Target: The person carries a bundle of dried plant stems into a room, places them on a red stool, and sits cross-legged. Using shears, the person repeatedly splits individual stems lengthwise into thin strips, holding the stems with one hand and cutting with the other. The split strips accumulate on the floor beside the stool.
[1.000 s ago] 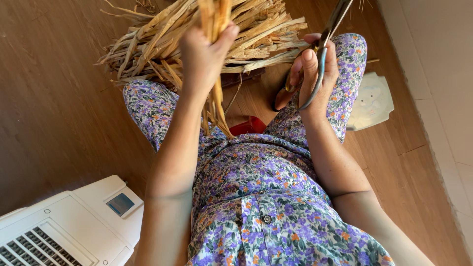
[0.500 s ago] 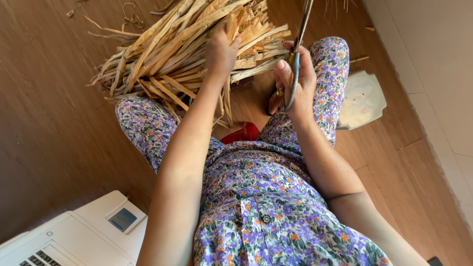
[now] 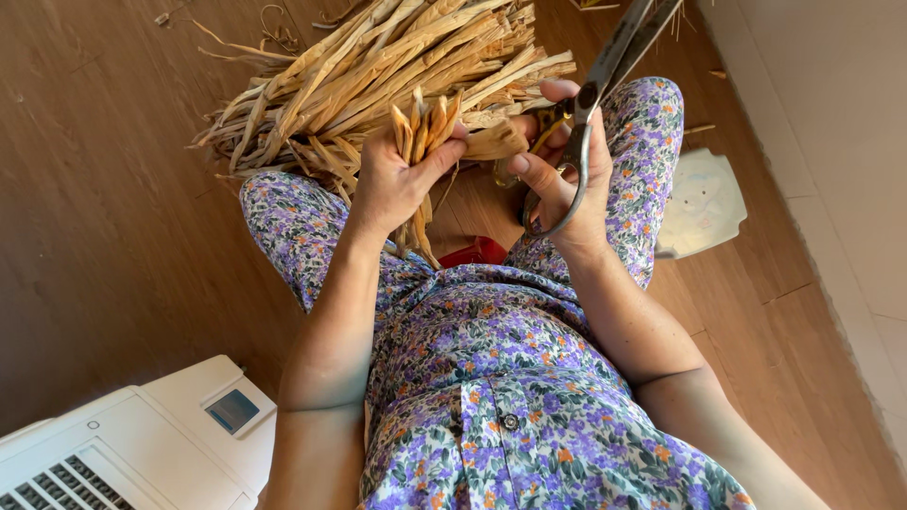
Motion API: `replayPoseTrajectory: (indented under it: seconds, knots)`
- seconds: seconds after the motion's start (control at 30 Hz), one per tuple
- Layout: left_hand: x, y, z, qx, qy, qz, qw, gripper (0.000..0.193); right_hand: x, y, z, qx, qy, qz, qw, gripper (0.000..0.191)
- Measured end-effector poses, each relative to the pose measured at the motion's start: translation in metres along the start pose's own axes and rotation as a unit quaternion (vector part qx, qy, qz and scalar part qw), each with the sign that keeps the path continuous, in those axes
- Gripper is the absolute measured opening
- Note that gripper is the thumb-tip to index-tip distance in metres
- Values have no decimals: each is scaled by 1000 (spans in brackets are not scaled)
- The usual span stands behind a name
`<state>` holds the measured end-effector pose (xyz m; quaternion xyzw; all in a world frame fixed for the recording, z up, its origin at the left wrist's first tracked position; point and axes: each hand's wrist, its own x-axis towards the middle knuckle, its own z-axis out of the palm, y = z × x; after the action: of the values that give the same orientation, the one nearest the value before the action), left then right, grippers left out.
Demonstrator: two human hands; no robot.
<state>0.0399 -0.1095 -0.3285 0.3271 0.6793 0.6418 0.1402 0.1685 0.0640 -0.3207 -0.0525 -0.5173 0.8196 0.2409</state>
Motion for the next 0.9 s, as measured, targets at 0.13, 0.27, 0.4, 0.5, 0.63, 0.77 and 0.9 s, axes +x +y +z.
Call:
replayPoseTrajectory:
  seconds: [0.13,0.27,0.4,0.5,0.63,0.77,0.9]
  knots:
    - [-11,20,-3,-17,-13,74,997,19,-3,-12,10,13,0,2,1000,66]
    - [-14,37,-7,16,-43,63,997,22,-2,-21,16,19,-33,-9,999,62]
    - [-12,51,-9,-91,-84,62,990,26,4,-24,20,9,-56,-40,998,59]
    - [-9,57,-8,-96,-79,54,991,21,10,-25,23,-6,-55,-58,997,59]
    - [-7,58,-4,-74,-17,38,996,17,11,-23,30,-22,-38,-87,995,62]
    - [-10,57,2,-70,34,13,997,12,0,-17,35,-84,3,-134,987,63]
    - [-13,56,12,-31,56,45,997,15,-5,-8,32,-129,-12,-165,978,62]
